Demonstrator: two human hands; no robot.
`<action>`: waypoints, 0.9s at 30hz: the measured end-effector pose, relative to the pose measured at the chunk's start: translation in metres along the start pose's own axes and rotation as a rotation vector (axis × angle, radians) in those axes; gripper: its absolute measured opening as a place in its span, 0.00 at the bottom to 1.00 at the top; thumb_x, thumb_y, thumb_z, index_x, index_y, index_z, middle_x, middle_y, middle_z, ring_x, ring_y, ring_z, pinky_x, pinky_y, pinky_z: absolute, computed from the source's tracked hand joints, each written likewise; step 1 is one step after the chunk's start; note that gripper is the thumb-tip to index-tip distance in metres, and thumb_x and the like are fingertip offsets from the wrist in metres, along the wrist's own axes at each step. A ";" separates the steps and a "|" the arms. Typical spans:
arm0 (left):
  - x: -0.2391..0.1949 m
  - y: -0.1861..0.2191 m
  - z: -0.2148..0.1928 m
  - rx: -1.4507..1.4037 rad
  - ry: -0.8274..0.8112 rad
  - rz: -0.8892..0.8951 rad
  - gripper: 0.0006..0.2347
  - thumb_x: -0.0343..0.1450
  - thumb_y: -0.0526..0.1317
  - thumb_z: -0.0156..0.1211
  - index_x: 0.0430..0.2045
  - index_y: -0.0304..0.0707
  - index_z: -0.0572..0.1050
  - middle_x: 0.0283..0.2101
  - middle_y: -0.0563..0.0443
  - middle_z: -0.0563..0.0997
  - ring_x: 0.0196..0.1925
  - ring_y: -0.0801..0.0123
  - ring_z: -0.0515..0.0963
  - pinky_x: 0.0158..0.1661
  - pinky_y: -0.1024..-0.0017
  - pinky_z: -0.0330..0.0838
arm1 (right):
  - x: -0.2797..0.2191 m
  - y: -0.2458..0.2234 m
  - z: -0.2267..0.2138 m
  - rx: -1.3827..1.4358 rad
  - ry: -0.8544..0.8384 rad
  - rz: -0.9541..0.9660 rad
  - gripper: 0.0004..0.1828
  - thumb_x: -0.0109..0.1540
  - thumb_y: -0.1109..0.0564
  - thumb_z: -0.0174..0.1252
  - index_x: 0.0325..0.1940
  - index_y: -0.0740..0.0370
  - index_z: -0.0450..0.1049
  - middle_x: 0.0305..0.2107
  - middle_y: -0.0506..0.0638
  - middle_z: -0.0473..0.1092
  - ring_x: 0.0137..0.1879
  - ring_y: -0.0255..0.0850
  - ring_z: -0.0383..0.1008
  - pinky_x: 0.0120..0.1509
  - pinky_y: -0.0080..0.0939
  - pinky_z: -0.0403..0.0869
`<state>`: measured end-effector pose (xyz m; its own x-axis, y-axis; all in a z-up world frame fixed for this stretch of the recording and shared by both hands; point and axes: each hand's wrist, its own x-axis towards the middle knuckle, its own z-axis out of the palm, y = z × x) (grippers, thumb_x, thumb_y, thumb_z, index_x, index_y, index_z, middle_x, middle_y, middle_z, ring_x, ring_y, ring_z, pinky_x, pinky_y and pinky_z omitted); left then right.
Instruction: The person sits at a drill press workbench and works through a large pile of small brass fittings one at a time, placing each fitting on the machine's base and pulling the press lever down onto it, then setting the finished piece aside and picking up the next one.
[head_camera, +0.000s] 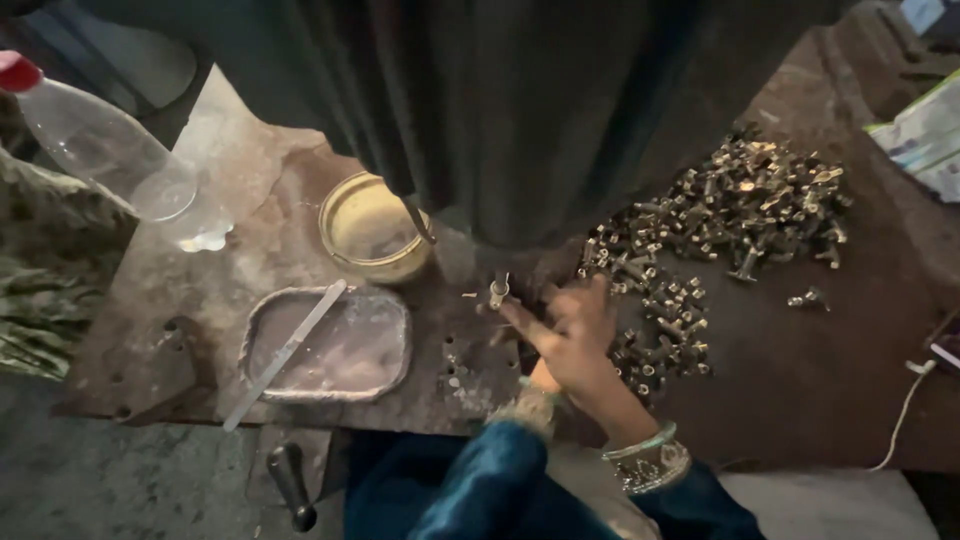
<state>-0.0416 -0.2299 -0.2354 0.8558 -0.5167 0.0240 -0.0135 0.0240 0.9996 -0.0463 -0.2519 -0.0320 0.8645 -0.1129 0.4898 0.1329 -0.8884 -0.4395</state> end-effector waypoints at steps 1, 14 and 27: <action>0.002 -0.001 0.000 -0.092 -0.005 -0.068 0.10 0.69 0.37 0.58 0.41 0.36 0.79 0.44 0.50 0.81 0.48 0.66 0.82 0.50 0.67 0.76 | 0.002 0.004 0.002 0.550 -0.124 0.252 0.14 0.62 0.53 0.66 0.51 0.58 0.80 0.43 0.46 0.79 0.50 0.40 0.72 0.56 0.44 0.69; -0.127 0.262 -0.084 0.261 0.219 0.170 0.11 0.72 0.34 0.61 0.47 0.36 0.82 0.45 0.49 0.84 0.40 0.67 0.87 0.37 0.73 0.81 | 0.044 0.042 -0.016 1.285 -0.815 0.381 0.12 0.66 0.59 0.60 0.53 0.64 0.76 0.45 0.49 0.78 0.50 0.35 0.79 0.53 0.40 0.78; -0.099 0.164 -0.114 1.226 0.165 0.132 0.13 0.66 0.32 0.57 0.45 0.34 0.76 0.42 0.48 0.77 0.47 0.59 0.79 0.41 0.68 0.77 | 0.038 0.035 -0.014 1.216 -0.706 0.425 0.14 0.64 0.59 0.60 0.54 0.60 0.77 0.46 0.49 0.79 0.50 0.36 0.80 0.50 0.37 0.77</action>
<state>-0.0697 -0.0771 -0.0756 0.8646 -0.4552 0.2125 -0.5023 -0.7928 0.3453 -0.0156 -0.2931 -0.0184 0.9469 0.2895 -0.1400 -0.1780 0.1094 -0.9779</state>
